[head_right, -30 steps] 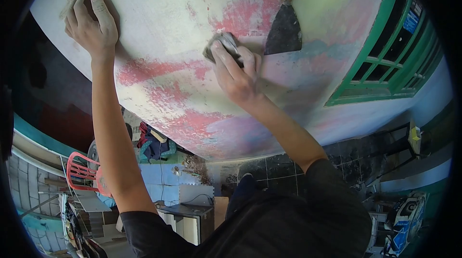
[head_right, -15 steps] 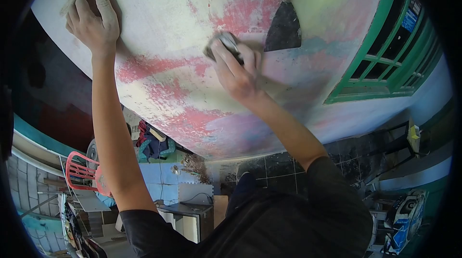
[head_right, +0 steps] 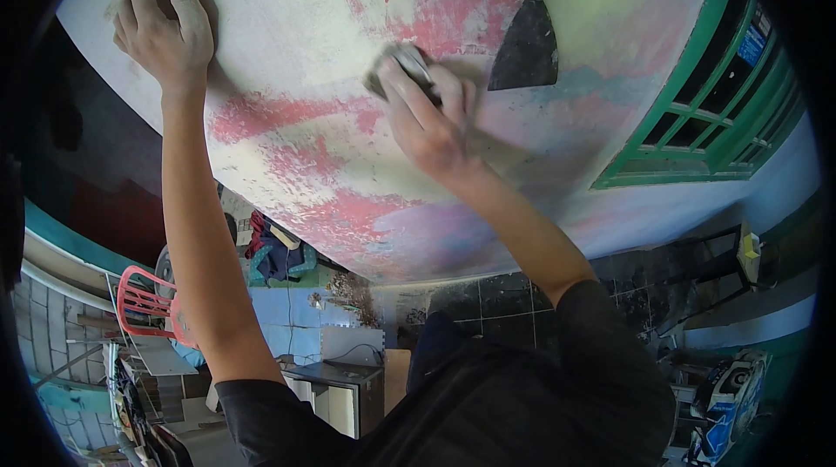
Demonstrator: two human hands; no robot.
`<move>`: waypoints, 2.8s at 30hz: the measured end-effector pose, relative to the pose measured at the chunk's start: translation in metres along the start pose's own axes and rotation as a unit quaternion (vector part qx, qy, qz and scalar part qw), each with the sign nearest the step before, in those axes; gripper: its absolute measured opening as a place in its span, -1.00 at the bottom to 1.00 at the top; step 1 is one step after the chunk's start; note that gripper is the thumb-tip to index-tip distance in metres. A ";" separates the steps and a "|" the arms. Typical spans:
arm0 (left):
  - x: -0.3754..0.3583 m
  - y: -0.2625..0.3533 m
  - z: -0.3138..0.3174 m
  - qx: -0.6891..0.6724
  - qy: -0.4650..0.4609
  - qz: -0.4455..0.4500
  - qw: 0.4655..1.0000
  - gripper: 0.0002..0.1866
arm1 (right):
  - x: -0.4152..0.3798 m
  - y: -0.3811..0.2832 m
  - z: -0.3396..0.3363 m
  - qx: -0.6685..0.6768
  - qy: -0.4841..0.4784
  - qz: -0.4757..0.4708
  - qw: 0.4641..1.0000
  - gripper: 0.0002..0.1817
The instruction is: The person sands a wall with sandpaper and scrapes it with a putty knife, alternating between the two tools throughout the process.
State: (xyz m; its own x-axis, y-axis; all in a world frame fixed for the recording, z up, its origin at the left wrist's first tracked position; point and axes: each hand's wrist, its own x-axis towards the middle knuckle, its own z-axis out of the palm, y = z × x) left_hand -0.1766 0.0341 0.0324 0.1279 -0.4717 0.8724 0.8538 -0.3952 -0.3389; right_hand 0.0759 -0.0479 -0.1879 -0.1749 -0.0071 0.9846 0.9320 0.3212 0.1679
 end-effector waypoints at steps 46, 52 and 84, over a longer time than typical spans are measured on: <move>0.005 0.008 -0.007 0.013 -0.041 -0.014 0.999 -0.54 | 0.104 -0.028 0.026 0.068 0.064 -0.019 0.995 -0.70; 0.003 0.006 -0.007 0.012 -0.036 -0.005 0.999 -0.54 | 0.002 -0.005 0.003 0.027 -0.002 -0.019 0.999 -0.67; 0.002 -0.001 0.001 0.071 0.011 0.013 0.997 -0.58 | 0.026 -0.003 0.005 0.017 0.043 -0.025 0.999 -0.69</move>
State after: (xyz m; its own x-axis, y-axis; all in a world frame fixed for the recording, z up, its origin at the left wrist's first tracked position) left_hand -0.1766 0.0344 0.0346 0.1415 -0.4975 0.8559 0.9137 -0.2670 -0.3063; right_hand 0.0673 -0.0441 -0.1626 -0.1922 -0.1044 0.9758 0.9109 0.3509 0.2169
